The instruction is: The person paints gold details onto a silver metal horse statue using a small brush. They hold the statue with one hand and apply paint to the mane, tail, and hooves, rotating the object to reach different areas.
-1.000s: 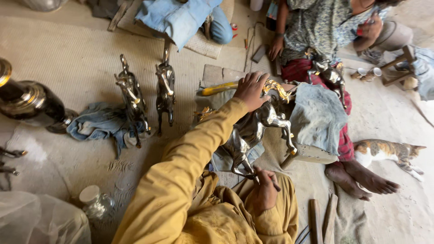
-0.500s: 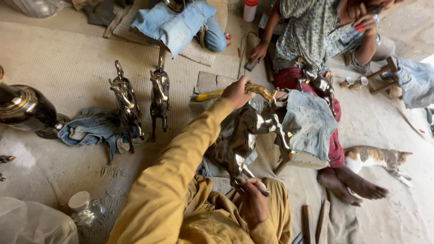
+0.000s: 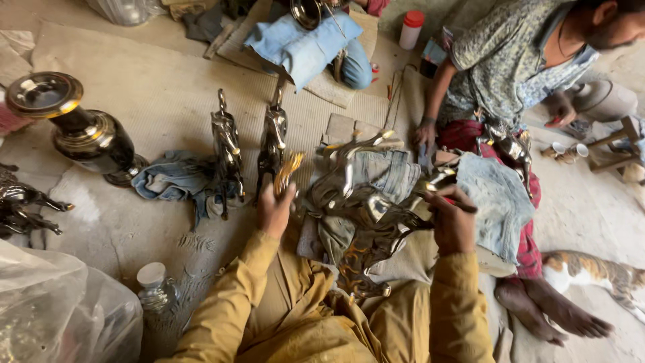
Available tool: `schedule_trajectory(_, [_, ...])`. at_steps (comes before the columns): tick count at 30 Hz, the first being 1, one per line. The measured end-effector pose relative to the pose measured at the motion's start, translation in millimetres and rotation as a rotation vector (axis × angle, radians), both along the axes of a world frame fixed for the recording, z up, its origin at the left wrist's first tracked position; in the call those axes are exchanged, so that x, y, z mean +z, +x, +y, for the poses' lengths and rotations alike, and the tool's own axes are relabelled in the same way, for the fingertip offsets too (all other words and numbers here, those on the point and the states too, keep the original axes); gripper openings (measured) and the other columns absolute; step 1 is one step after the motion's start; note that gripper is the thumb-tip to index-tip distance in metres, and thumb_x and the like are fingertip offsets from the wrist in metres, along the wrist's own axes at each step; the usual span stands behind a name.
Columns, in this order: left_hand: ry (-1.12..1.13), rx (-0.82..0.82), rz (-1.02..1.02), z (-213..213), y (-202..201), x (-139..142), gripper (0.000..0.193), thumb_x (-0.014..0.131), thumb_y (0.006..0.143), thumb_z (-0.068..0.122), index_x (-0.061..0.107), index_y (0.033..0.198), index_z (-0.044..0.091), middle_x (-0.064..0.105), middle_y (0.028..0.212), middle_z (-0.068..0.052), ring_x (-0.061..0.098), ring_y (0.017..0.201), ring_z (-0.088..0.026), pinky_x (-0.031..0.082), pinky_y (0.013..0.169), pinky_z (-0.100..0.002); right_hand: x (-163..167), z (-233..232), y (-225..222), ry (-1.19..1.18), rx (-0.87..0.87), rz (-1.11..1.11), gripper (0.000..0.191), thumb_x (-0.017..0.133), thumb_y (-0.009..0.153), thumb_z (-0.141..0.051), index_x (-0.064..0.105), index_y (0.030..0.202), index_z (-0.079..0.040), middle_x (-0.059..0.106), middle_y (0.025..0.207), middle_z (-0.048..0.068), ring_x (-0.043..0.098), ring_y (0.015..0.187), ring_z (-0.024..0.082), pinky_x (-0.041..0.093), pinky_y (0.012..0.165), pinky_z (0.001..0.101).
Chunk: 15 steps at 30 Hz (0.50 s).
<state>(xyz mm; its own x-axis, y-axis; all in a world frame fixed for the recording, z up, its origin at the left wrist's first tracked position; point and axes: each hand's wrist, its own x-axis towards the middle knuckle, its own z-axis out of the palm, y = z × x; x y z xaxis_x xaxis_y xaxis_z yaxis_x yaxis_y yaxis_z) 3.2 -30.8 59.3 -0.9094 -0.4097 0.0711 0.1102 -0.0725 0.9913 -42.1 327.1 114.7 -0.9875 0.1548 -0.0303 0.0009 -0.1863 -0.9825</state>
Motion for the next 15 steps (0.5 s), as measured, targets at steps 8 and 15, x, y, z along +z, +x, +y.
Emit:
schedule_trajectory(8, [0.243,-0.092,-0.204,-6.7,55.3,-49.8,0.034,0.072,0.093,0.037,0.061,0.097,0.005,0.067,0.076,-0.002,0.063,0.054,-0.010,0.046,0.046,-0.027,-17.3,-49.8,-31.7,-0.092,0.188,0.050,0.013,0.070,0.089,0.007,0.064,0.083,-0.003,0.071,0.084,0.009,0.069,0.080,0.015,0.053,0.073,0.0254])
schedule_trajectory(15, [0.193,-0.225,-0.099,-19.4,70.5,-60.2,0.033,0.075,0.095,0.034,0.064,0.101,0.003,0.070,0.088,-0.001,0.064,0.072,-0.010,0.051,0.062,-0.027,-44.5,-37.0,-5.9,-0.099,0.050,0.155,0.012,0.072,0.094,0.007,0.063,0.089,0.001,0.070,0.098,0.015,0.066,0.091,0.019,0.051,0.083,0.0297])
